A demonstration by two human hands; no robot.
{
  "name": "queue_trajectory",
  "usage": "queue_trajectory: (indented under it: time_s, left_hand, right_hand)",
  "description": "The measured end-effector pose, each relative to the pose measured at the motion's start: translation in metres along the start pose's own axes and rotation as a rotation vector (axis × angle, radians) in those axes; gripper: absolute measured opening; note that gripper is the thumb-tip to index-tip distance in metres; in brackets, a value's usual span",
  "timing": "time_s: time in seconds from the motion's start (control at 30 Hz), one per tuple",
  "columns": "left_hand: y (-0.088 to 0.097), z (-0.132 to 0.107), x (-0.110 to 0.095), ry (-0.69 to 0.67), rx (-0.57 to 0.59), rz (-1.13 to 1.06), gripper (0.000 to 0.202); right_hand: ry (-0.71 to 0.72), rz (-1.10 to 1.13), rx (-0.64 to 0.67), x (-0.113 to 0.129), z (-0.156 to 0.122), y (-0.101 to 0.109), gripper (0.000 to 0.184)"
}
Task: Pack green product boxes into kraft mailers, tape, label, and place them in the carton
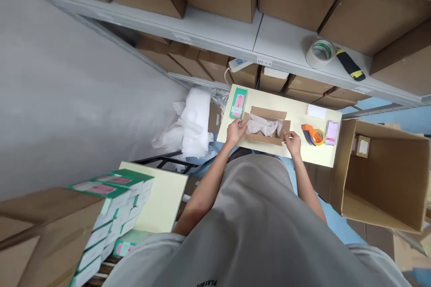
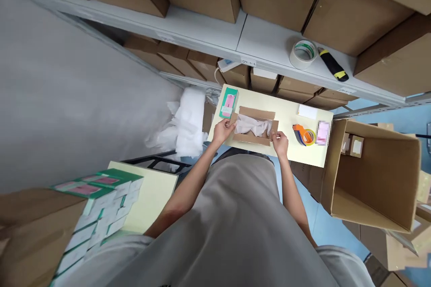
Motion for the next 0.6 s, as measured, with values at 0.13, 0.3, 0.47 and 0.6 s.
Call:
queue_trajectory:
  time_s: [0.13, 0.3, 0.47, 0.6]
  left_hand:
    - [0.027, 0.023, 0.005, 0.009, -0.102, -0.031, 0.032]
    - [0.042, 0.059, 0.016, 0.108, -0.148, 0.187, 0.08]
    - [0.018, 0.079, 0.021, 0.144, -0.045, 0.252, 0.08]
    - [0.012, 0.086, 0.028, 0.173, -0.043, 0.226, 0.068]
  right_hand:
    - [-0.059, -0.048, -0.061, 0.006, -0.013, 0.008, 0.054]
    - [-0.114, -0.132, -0.125, 0.019, -0.03, 0.026, 0.038]
    - [-0.118, -0.218, -0.207, 0.038, -0.044, 0.043, 0.037]
    - [-0.132, -0.25, -0.249, 0.046, -0.053, 0.05, 0.038]
Point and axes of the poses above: each hand's wrist, its own z-axis towards the middle knuckle, its own y-axis out of the back of the hand, x = y × z, the point moved 10 cm from there along z, towards the middle knuckle, and after that the axes turned 12 degrees about -z, right-handed, at the moved point
